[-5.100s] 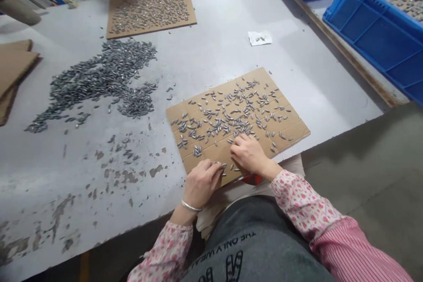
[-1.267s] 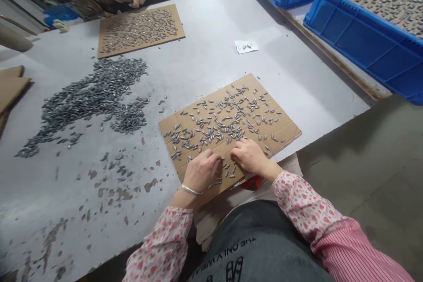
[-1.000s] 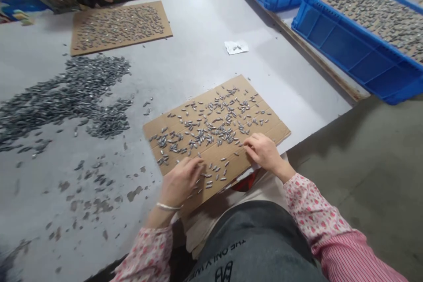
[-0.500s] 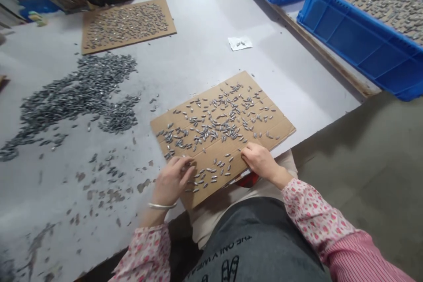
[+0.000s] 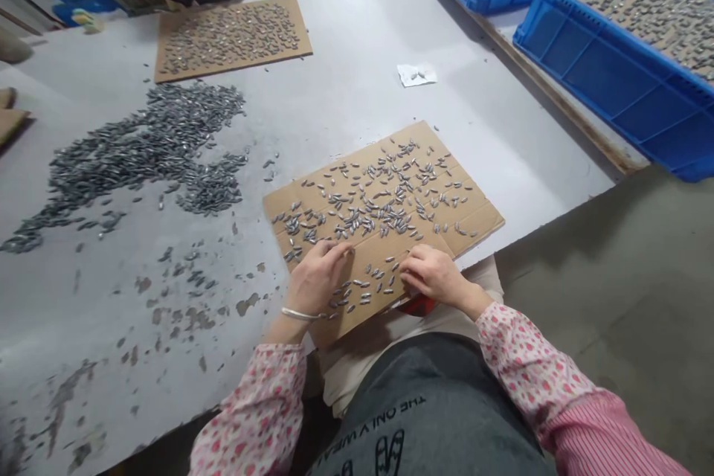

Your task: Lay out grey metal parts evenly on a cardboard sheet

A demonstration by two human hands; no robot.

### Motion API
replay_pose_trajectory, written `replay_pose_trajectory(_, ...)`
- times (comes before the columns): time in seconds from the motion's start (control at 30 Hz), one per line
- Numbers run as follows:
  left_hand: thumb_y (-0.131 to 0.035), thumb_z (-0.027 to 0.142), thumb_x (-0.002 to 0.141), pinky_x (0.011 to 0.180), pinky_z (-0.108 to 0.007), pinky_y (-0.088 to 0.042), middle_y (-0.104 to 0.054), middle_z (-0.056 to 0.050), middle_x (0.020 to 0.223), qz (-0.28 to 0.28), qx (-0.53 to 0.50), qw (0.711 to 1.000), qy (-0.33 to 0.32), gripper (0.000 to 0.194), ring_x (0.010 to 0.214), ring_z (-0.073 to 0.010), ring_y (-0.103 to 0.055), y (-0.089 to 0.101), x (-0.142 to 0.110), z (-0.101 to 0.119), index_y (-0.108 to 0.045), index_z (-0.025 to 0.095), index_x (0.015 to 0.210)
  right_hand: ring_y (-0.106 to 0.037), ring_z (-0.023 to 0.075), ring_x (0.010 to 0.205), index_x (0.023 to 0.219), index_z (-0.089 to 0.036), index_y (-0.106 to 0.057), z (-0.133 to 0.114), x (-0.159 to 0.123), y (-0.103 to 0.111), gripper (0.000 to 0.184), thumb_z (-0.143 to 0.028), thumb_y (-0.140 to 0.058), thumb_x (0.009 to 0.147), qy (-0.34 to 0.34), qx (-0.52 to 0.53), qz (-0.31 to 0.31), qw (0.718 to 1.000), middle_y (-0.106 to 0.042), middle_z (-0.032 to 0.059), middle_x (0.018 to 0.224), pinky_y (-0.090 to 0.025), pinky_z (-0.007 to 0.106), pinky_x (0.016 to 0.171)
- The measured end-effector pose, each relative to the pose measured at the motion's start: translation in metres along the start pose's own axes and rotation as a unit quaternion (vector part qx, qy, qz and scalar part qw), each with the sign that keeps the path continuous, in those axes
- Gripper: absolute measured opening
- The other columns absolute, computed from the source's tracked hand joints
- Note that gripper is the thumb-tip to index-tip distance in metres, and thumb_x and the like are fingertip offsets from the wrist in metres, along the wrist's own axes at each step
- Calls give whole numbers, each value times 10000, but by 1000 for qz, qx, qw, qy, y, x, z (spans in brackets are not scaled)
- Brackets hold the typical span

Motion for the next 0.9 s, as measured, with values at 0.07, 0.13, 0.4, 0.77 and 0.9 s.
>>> replay_pose_trajectory(0.07, -434, 232, 927, 729, -230, -453, -621, -59, 993, -5, 10, 1000, -8, 242, 878, -150, -589, -6, 6, -2, -648, 214, 1038, -556, 187, 863, 939, -211, -629, 9, 1, 8, 165, -304, -493, 932, -53, 2, 33, 998, -606, 65, 903, -441, 311, 770)
replay_pose_trajectory(0.13, -440, 246, 930, 712, -233, -449, -625, -59, 938, -11, 26, 1000, -5, 234, 844, -149, -591, -8, 9, -3, -666, 194, 959, -558, 190, 883, 962, -208, -625, 17, 3, 12, 154, -290, -500, 927, -92, -11, 45, 995, -608, 64, 915, -439, 313, 784)
replay_pose_trajectory(0.4, -440, 264, 938, 649, -221, -422, -669, -30, 897, 0, 50, 998, -24, 264, 764, -116, -597, 5, -5, 10, -688, 212, 864, -517, 210, 846, 868, -190, -624, 13, 13, 7, 162, -288, -507, 925, -90, -133, -5, 987, -609, 75, 875, -369, 325, 740)
replay_pose_trajectory(0.77, -419, 285, 944, 772, -256, -463, -669, -44, 1008, -38, -37, 996, -71, 258, 892, -150, -619, -15, -22, 4, -671, 243, 982, -521, 194, 844, 858, -194, -618, 18, 3, 19, 159, -292, -511, 922, -91, -65, 0, 994, -596, 60, 846, -384, 310, 752)
replay_pose_trajectory(0.9, -444, 320, 931, 839, -269, -464, -667, -46, 1051, -18, -79, 996, -37, 248, 948, -165, -617, -10, -26, -12, -647, 247, 1053, -531, 187, 838, 884, -191, -619, 35, -9, 39, 139, -289, -526, 916, -145, -45, 37, 988, -588, 52, 840, -403, 295, 741)
Point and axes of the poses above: each hand's wrist, its own x-axis towards the middle knuckle, its own y-axis out of the back of the hand, z = x × y, the point moved 4 cm from there along x, towards the middle knuckle
